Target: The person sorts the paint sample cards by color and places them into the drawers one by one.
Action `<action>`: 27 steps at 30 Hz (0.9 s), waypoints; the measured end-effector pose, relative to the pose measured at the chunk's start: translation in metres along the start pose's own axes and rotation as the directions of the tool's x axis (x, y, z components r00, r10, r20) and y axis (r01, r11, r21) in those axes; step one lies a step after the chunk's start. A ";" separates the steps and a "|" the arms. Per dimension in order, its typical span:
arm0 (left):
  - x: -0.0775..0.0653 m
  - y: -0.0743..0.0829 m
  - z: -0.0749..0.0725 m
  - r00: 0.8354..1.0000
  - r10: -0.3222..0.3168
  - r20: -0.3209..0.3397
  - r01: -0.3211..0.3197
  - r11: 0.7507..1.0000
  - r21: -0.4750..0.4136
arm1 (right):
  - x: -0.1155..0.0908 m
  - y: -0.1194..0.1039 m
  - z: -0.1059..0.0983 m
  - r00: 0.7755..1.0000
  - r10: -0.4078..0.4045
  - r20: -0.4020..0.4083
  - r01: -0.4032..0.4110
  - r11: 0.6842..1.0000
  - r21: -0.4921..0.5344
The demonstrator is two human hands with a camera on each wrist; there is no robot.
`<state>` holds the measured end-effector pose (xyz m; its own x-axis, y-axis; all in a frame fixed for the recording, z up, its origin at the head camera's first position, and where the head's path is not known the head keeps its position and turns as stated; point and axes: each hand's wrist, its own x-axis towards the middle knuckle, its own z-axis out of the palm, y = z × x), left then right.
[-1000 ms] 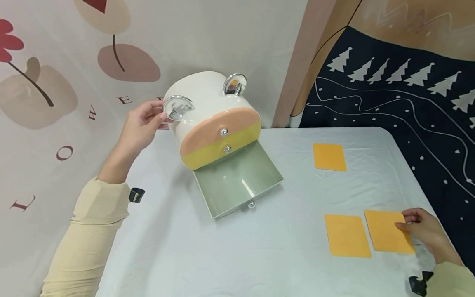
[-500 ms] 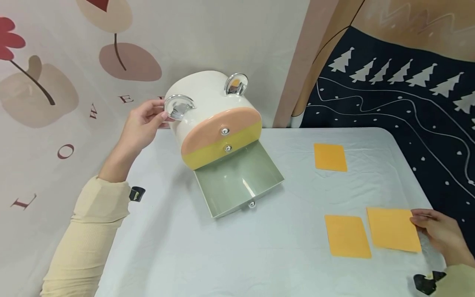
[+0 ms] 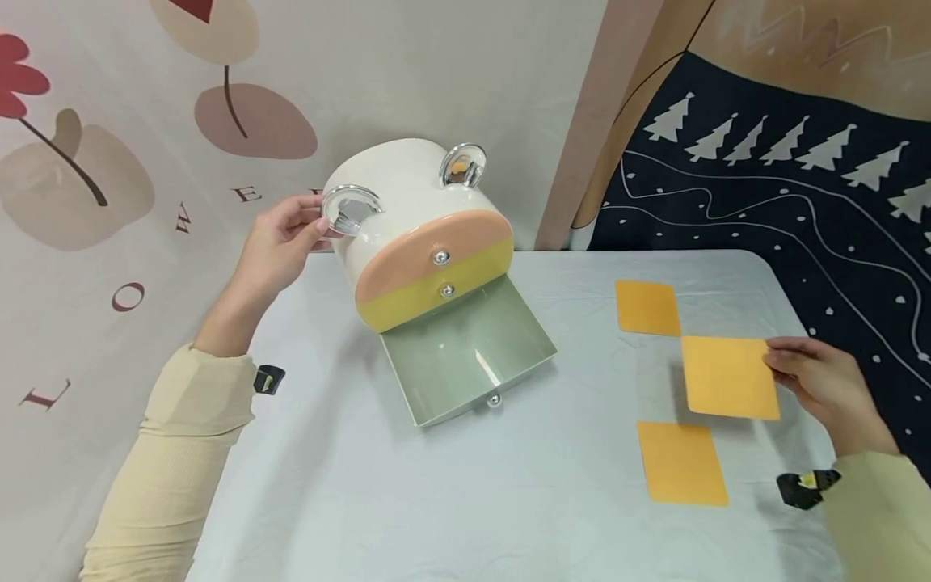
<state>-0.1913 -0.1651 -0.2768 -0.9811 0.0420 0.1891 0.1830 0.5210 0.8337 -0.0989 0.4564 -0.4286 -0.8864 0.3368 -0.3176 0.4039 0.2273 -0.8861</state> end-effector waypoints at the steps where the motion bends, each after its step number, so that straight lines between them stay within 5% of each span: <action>1: 0.000 0.000 0.000 1.000 0.001 0.000 -0.001 1.000 -0.003 | 0.002 -0.009 0.009 1.000 -0.008 0.021 0.009 0.999 -0.042; 5: 0.001 0.000 0.000 1.000 0.001 -0.001 -0.001 1.000 -0.012 | 0.051 -0.001 0.027 0.978 -0.141 0.155 0.123 0.985 0.125; 8: 0.001 0.000 0.001 1.000 0.001 -0.003 -0.001 1.000 -0.013 | 0.096 0.014 0.044 0.958 -0.194 0.213 0.125 0.946 0.301; 12: 0.001 0.000 0.001 1.000 0.000 -0.004 0.000 1.000 -0.008 | 0.119 0.000 0.089 0.951 -0.219 0.218 0.153 0.946 0.284; 15: 0.001 0.000 0.001 1.000 -0.003 -0.002 0.003 1.000 -0.002 | 0.095 -0.040 0.126 0.941 -0.220 0.257 0.161 0.960 0.230; 21: 0.000 -0.002 0.000 1.000 -0.008 0.001 0.008 1.000 -0.003 | -0.005 -0.140 0.193 0.914 -0.194 0.357 0.135 0.974 0.184; 27: 0.000 -0.002 0.001 1.000 -0.001 -0.001 0.001 1.000 0.002 | -0.030 -0.162 0.237 0.912 -0.133 0.388 0.098 0.989 0.107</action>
<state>-0.1916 -0.1656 -0.2789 -0.9811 0.0404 0.1892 0.1821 0.5225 0.8329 -0.1918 0.1929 -0.3557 -0.9498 -0.0770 -0.3031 0.2883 0.1602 -0.9440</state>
